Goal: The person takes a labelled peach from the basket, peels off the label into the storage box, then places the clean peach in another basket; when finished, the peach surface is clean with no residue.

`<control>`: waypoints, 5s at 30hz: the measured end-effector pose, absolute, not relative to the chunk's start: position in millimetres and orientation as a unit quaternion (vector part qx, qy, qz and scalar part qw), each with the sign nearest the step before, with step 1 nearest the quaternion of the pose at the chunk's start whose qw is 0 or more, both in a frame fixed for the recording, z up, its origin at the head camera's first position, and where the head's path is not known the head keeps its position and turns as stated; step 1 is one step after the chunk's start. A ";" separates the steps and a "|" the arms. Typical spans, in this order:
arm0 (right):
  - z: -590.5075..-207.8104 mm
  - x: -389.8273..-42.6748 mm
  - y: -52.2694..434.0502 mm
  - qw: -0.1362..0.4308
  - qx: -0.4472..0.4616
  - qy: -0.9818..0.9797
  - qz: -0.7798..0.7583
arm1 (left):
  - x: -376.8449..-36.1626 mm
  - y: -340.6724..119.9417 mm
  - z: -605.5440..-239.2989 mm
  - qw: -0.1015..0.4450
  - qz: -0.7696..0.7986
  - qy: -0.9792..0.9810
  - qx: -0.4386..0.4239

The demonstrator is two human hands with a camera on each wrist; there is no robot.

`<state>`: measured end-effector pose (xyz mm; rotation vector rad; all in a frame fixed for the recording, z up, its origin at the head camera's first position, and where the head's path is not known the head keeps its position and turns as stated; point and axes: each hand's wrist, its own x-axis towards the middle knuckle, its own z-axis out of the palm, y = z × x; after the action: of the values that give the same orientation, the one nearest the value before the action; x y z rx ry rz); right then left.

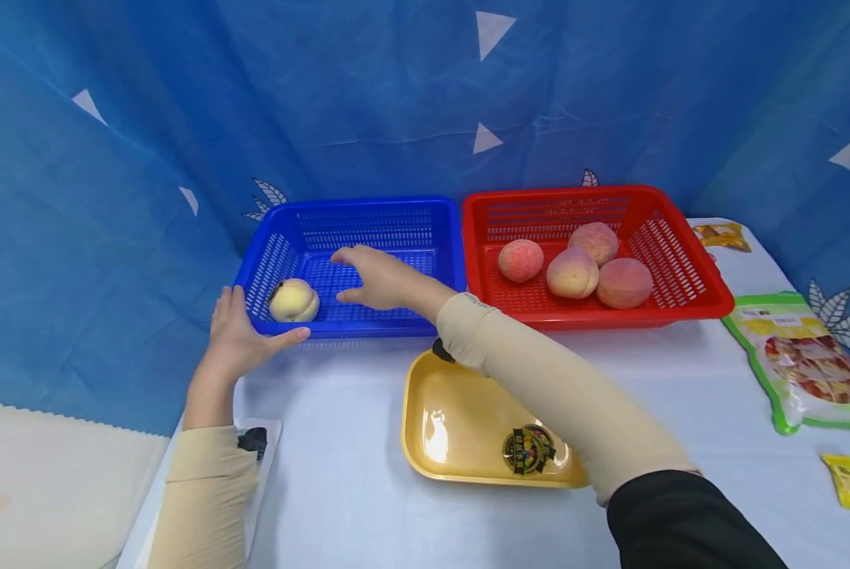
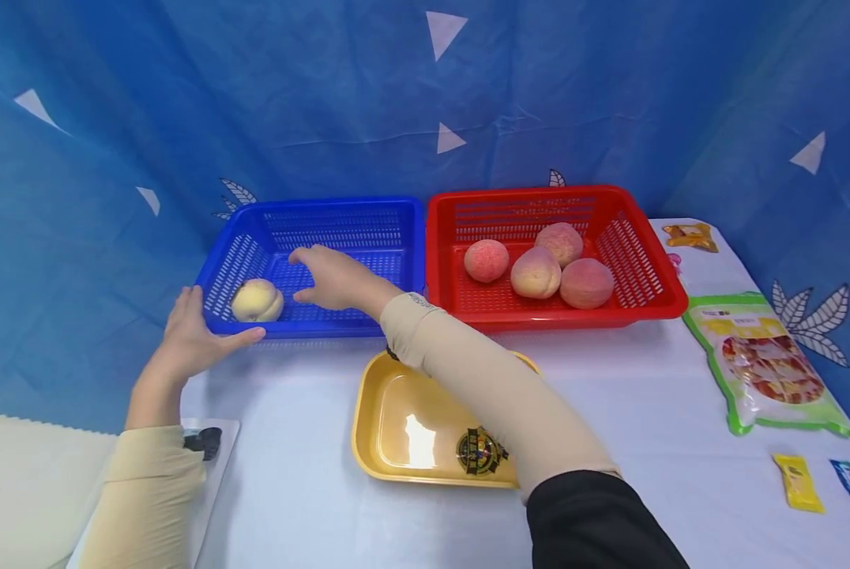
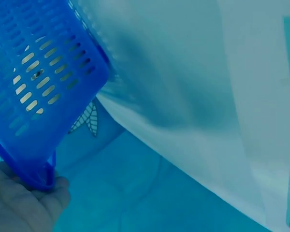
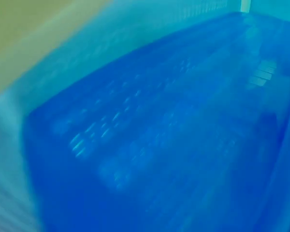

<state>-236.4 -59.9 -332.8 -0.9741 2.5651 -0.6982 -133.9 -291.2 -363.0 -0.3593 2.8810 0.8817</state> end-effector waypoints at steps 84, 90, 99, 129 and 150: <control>-362.9 -258.2 -98.2 0.220 -0.408 0.868 -0.176 | -131.8 -294.5 -364.2 0.047 0.305 0.945 -0.108; -365.1 -259.3 -90.7 0.234 -0.406 0.867 -0.171 | -130.8 -294.4 -363.7 0.045 0.299 0.947 -0.105; -367.4 -260.3 -86.2 0.249 -0.398 0.856 -0.216 | -131.0 -294.8 -362.9 0.048 0.304 0.946 -0.103; -319.2 -233.2 18.8 0.125 -0.372 0.843 -0.367 | -131.5 -291.0 -359.0 0.067 0.302 0.943 -0.119; -316.2 -194.9 77.2 0.060 -0.374 0.838 -0.393 | -120.7 -198.1 -320.8 -0.144 0.339 0.929 0.026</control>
<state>-194.9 77.2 -316.2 -1.1318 2.5364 -1.1889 -120.7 -198.1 -320.8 0.0909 3.2225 1.1738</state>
